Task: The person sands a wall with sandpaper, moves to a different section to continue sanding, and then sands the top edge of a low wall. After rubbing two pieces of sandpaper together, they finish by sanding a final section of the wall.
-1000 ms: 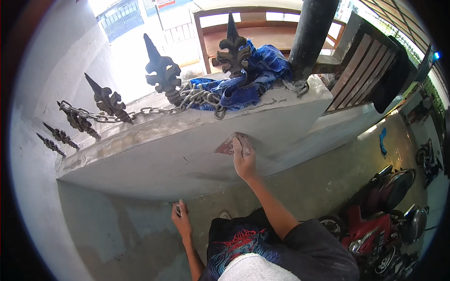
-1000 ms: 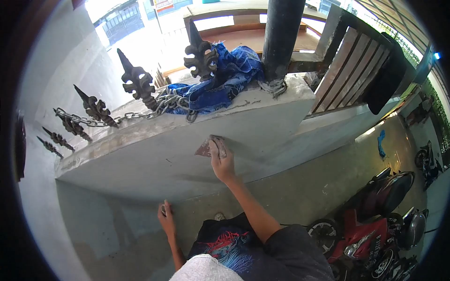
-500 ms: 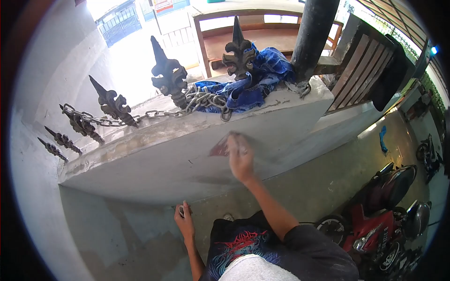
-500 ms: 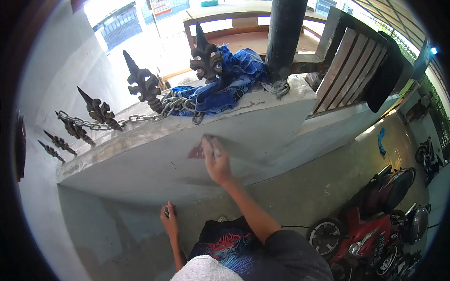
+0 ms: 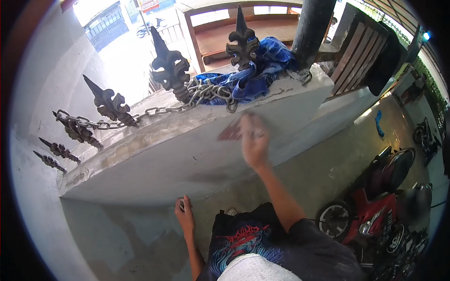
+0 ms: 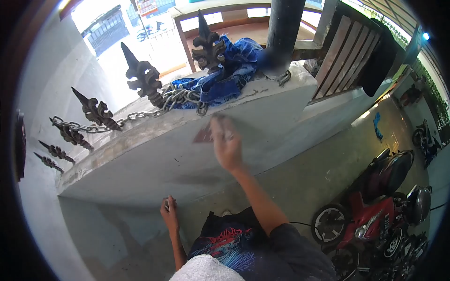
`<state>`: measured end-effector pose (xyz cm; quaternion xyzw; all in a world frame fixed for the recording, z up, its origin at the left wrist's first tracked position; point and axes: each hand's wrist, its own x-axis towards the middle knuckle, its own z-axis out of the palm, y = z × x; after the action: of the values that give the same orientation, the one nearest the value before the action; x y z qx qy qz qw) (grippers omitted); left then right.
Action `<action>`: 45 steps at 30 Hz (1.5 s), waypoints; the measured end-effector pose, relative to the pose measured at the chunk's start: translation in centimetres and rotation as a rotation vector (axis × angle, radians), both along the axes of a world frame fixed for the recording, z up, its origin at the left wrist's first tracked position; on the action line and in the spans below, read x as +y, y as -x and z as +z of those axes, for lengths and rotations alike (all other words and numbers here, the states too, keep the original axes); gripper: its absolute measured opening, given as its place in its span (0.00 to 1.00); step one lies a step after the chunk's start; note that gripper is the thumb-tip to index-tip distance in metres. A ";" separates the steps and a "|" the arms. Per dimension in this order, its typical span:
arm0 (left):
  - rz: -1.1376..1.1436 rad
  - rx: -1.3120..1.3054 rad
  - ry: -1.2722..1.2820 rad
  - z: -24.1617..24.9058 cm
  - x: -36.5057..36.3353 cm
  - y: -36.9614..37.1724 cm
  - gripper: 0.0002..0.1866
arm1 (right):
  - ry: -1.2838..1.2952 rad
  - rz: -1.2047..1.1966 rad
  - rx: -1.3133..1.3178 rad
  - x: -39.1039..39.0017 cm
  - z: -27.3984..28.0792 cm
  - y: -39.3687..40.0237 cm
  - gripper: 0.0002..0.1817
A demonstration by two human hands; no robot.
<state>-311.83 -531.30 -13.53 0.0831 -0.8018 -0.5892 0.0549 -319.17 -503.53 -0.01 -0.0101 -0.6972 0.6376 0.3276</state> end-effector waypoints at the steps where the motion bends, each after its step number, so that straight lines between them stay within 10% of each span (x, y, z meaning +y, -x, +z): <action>1: -0.006 0.001 0.002 0.1 -0.2 0.2 0.20 | -0.023 -0.092 0.037 0.9 2.6 0.2 0.12; 6: -0.007 0.027 0.020 -0.9 -1.7 0.8 0.21 | 0.002 -0.141 0.146 -2.6 -5.5 1.1 0.12; 8: -0.042 -0.020 -0.017 -1.2 -2.1 0.7 0.19 | -0.449 -0.133 0.231 -5.1 -11.4 1.0 0.09; 12: -0.053 -0.041 0.026 -0.5 -2.9 0.9 0.19 | -0.637 -0.218 0.219 -4.5 -5.1 0.0 0.09; 16: -0.053 -0.013 0.041 -0.3 -4.4 0.6 0.19 | -0.290 -0.087 0.048 -3.9 3.5 0.5 0.14; 21: 0.017 0.030 -0.005 -1.7 -6.2 0.1 0.20 | -0.695 -0.178 0.271 -7.7 -10.0 0.9 0.13; 29: 0.029 -0.021 0.014 -0.6 -6.8 -0.5 0.21 | -0.291 0.080 0.000 -9.2 2.2 0.6 0.10; 36: 0.094 -0.001 -0.058 -1.9 -7.3 -0.8 0.19 | -0.668 -0.012 0.249 -12.3 -8.2 1.4 0.10; 42: 0.059 0.009 0.022 -1.3 -7.8 -1.2 0.20 | -0.291 0.051 -0.020 -11.1 2.8 1.5 0.09; 45: 0.082 0.045 0.004 -2.1 -8.5 -0.6 0.20 | -0.414 -0.134 0.320 -11.9 1.0 2.1 0.07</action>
<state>-311.24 -539.77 -15.58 0.1027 -0.7976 -0.5863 0.0972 -321.23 -515.45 1.01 0.1119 -0.7497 0.4519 0.4703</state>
